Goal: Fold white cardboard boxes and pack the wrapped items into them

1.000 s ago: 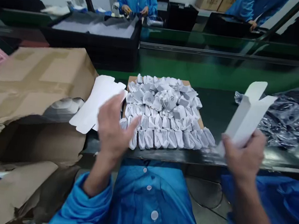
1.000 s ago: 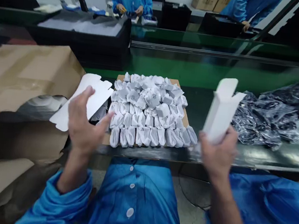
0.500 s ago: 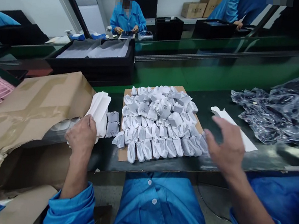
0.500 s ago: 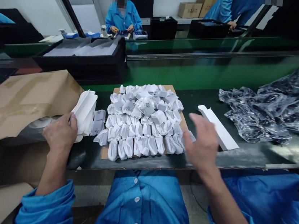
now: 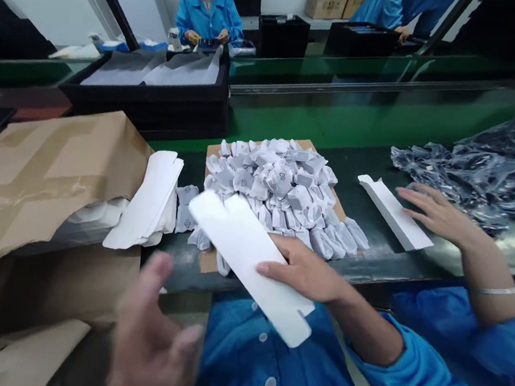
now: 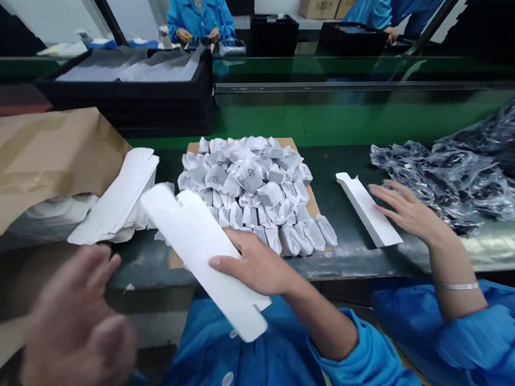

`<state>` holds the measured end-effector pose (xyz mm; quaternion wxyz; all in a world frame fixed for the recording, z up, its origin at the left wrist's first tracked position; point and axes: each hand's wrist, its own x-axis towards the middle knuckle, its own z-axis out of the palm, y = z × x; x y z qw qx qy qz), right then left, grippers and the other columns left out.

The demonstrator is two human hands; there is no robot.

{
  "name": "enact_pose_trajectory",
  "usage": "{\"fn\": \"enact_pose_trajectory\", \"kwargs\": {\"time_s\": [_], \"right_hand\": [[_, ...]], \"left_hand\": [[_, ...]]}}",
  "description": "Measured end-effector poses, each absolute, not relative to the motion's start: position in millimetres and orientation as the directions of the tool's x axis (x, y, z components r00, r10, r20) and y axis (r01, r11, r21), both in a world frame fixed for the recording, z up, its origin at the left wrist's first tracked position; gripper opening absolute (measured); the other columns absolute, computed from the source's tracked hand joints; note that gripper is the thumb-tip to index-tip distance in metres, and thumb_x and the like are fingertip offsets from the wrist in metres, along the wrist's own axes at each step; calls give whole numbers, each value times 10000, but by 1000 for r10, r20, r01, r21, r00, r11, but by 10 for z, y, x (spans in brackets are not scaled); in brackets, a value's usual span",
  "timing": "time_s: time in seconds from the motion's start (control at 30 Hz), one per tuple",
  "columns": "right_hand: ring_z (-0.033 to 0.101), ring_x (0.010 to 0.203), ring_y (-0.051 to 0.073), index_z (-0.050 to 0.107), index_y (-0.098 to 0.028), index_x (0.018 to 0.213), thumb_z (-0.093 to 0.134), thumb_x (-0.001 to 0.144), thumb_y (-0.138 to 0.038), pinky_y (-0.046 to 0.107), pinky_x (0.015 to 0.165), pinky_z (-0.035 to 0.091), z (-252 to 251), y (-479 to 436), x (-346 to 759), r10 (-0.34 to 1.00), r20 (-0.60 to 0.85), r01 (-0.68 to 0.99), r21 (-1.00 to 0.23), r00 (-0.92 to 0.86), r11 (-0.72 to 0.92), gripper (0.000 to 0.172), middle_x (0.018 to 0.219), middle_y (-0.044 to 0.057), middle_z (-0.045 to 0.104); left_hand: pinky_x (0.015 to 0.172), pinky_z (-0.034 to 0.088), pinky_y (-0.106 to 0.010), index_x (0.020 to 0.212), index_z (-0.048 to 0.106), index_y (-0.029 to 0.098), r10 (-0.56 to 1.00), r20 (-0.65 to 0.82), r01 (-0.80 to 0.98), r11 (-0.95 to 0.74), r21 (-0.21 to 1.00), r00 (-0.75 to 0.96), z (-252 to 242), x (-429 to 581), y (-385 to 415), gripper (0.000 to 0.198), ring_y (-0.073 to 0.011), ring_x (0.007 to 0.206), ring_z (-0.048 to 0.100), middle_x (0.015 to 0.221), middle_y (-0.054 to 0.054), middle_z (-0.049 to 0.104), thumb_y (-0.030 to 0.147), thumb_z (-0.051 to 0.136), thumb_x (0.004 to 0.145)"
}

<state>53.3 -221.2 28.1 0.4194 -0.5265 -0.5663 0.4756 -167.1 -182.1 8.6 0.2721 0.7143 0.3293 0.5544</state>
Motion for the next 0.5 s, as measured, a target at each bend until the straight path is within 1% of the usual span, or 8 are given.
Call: {"fn": "enact_pose_trajectory", "kwargs": {"time_s": [0.03,0.07,0.13,0.2,0.23,0.3,0.37,0.5], "right_hand": [[589,754,133,636,-131,991,628,923,-408,219,631,432,318,-2268,636,973,-54,298,-954,-226,16,285,892,19,653],[586,734,131,639,-131,961,616,933,-395,218,620,419,355,-2321,711,936,-80,390,-918,-343,65,267,860,17,651],[594,710,140,644,-142,961,572,967,-377,230,616,417,407,-2423,753,877,-123,559,-809,-464,182,246,818,18,658],[641,794,188,625,-145,1153,564,978,-396,272,675,463,411,-2527,667,918,-97,752,-610,-385,251,313,922,57,696],[656,870,230,568,-131,1286,587,963,-424,316,722,489,394,-2580,596,951,-32,845,-468,-308,258,436,1018,96,701],[651,956,312,421,-57,1447,652,907,-484,408,766,513,332,-2676,452,965,146,953,-181,-218,242,726,1138,181,675],[644,955,345,393,20,1449,653,905,-469,442,742,520,262,-2746,362,933,255,966,7,-253,260,776,1136,223,668],[643,994,313,472,21,1392,459,1012,-365,427,773,534,178,-2827,371,895,273,931,6,-353,365,542,1190,203,667]], "left_hand": [[965,570,-434,1477,429,380,820,549,118,-568,814,161,152,-1722,-1746,651,-288,1298,576,1457,-15,566,510,635,873],[893,594,-401,1469,460,325,854,448,96,-486,869,265,207,-1755,-1661,657,-288,1216,633,1375,-52,635,515,645,867],[749,600,-313,1221,697,237,830,191,188,-332,924,524,257,-1763,-1507,446,-246,939,727,1055,-63,770,461,702,836],[704,578,-269,931,781,200,824,44,313,-264,912,566,212,-1718,-1425,266,-205,801,719,868,-46,776,435,711,828],[692,568,-258,873,781,193,856,26,331,-228,916,516,164,-1693,-1414,266,-196,790,710,852,-42,772,443,703,832],[634,546,-239,911,776,184,900,-6,305,-141,942,436,60,-1676,-1426,307,-183,765,694,869,-40,767,469,694,833],[564,518,-224,972,766,173,875,-70,273,-73,959,480,-8,-1719,-1443,347,-166,698,676,842,-42,762,481,687,833],[511,508,-196,1046,755,180,699,-181,343,-98,934,692,-16,-1869,-1442,335,-145,613,674,765,-33,759,436,677,845]]}}
